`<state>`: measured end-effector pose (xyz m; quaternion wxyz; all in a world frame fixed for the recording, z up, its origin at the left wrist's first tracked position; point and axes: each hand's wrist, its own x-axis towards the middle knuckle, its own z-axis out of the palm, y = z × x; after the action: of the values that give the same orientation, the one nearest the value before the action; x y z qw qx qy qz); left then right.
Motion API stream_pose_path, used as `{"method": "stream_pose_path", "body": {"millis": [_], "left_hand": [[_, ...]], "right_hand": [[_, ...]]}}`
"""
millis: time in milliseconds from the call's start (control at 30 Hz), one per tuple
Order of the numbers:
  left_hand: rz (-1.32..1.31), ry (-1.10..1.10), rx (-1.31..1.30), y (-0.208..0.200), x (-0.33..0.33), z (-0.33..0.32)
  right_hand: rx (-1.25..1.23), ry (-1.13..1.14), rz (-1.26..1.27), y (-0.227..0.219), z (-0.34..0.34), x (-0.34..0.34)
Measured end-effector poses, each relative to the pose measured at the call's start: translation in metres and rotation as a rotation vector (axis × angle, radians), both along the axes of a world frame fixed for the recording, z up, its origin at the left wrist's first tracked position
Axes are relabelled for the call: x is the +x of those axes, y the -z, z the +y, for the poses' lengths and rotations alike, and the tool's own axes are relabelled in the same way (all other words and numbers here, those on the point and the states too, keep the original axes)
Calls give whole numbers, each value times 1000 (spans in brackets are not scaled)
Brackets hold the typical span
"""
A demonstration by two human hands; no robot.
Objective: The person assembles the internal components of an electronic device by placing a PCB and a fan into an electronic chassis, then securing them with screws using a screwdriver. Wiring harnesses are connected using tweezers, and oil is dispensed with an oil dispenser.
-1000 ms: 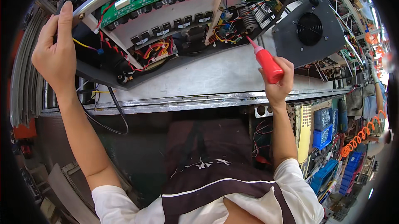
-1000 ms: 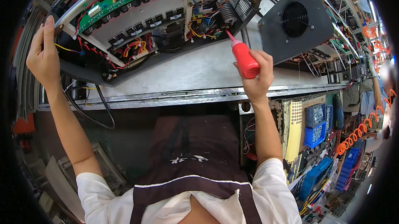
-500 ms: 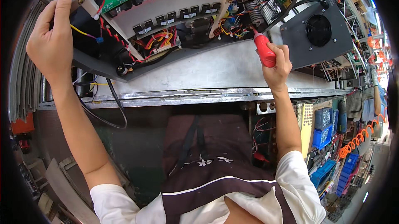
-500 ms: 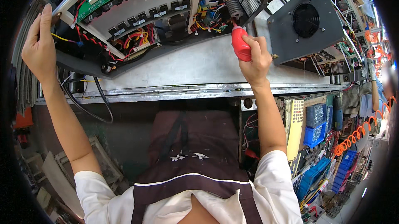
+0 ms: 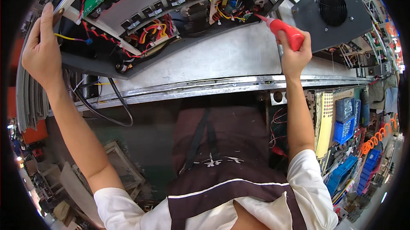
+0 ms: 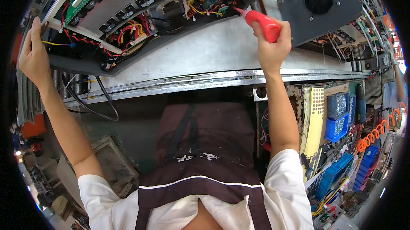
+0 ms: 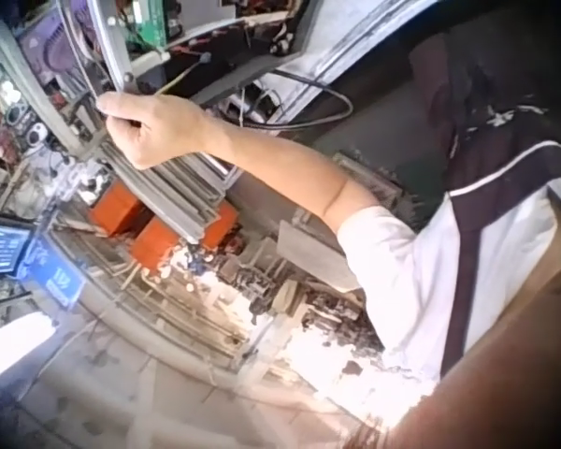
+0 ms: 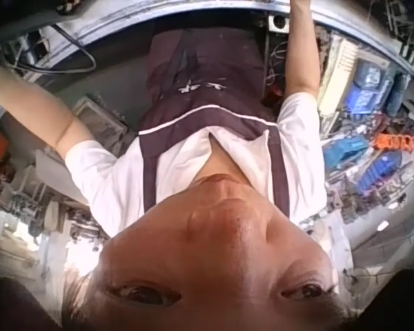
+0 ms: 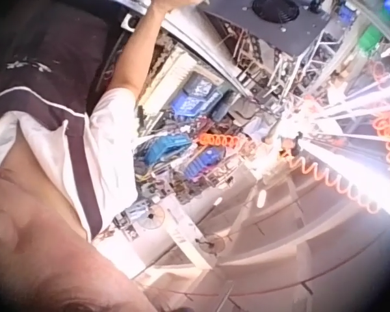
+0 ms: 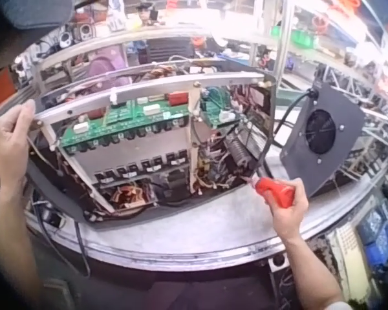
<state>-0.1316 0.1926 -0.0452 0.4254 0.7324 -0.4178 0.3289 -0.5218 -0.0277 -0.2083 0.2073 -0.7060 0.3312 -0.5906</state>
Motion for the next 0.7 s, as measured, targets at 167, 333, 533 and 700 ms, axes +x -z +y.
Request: {"method": "stream_pose_path", "body": {"millis": [167,333,533,700], "left_hand": [[23,-25,-42,-1,-13,-10],[115,-18,12,-7,2,-1],[89,-24,37,-12,-4,-2],[68,-23,5,-6,-6,-4]], "right_hand": [[672,-186,-730,9,-8,-24],[598,-302,-697,10,8,-11],[434,-286,-630,11,10,4],[291,-256,-586,12,6,16]]}}
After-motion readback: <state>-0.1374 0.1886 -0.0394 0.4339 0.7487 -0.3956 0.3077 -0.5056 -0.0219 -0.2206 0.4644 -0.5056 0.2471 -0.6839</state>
